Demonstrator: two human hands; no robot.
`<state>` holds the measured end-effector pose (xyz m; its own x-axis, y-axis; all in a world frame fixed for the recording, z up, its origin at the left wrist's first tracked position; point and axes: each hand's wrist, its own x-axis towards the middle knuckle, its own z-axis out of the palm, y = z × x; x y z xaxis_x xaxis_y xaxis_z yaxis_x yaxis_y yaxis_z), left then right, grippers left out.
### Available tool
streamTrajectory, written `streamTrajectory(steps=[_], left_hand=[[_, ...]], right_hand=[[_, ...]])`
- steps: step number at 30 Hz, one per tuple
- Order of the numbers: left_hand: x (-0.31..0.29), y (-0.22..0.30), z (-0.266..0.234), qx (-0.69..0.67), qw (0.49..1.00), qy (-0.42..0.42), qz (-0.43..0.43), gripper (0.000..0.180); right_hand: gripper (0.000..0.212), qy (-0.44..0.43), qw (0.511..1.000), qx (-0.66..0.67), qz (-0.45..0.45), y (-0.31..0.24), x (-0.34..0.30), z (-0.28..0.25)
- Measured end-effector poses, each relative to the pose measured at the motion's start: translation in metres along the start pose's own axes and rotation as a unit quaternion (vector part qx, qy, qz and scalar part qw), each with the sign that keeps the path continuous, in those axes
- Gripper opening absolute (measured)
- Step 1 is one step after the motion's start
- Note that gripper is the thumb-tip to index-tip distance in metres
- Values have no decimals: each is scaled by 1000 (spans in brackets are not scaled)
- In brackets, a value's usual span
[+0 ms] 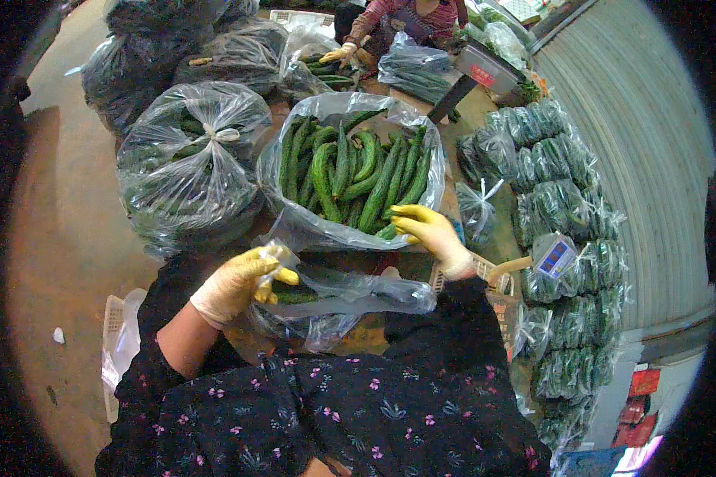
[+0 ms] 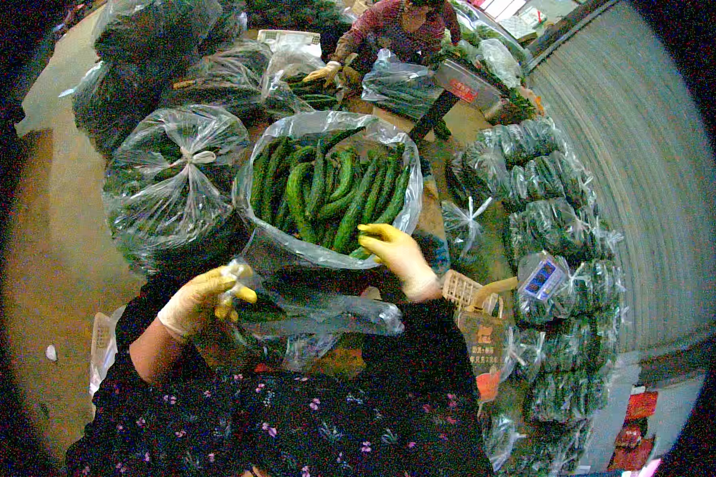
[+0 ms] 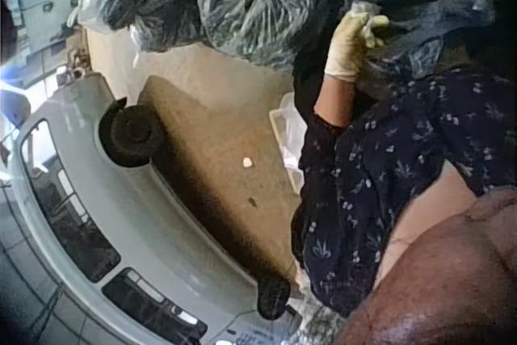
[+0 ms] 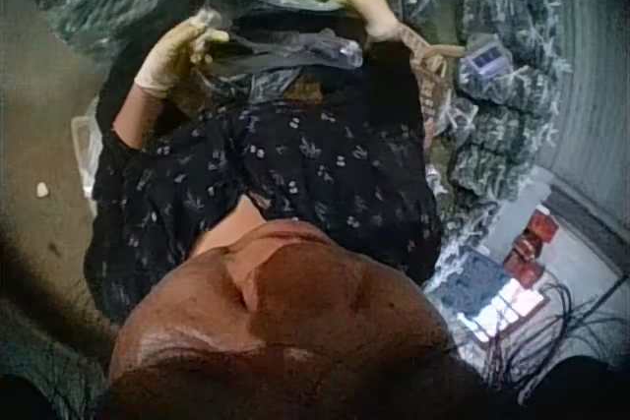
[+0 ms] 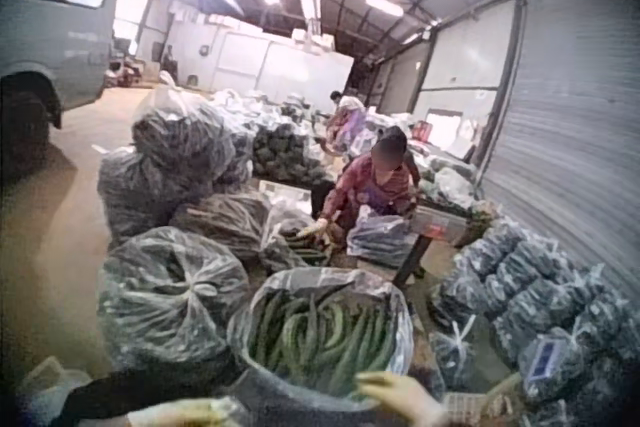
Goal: The person sorts cucumbers by hand from large sacks, places them into plastic bags, and weighs the bags on an electronic scale.
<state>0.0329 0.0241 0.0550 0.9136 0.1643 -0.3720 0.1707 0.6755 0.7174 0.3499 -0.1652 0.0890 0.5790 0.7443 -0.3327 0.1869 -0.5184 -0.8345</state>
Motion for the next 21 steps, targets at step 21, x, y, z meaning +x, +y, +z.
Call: streamTrajectory(steps=[21], left_hand=[[4,1,4,20,989,-143,-43,69]], right_hand=[[106,146,970,-189,-44,127,127,99]])
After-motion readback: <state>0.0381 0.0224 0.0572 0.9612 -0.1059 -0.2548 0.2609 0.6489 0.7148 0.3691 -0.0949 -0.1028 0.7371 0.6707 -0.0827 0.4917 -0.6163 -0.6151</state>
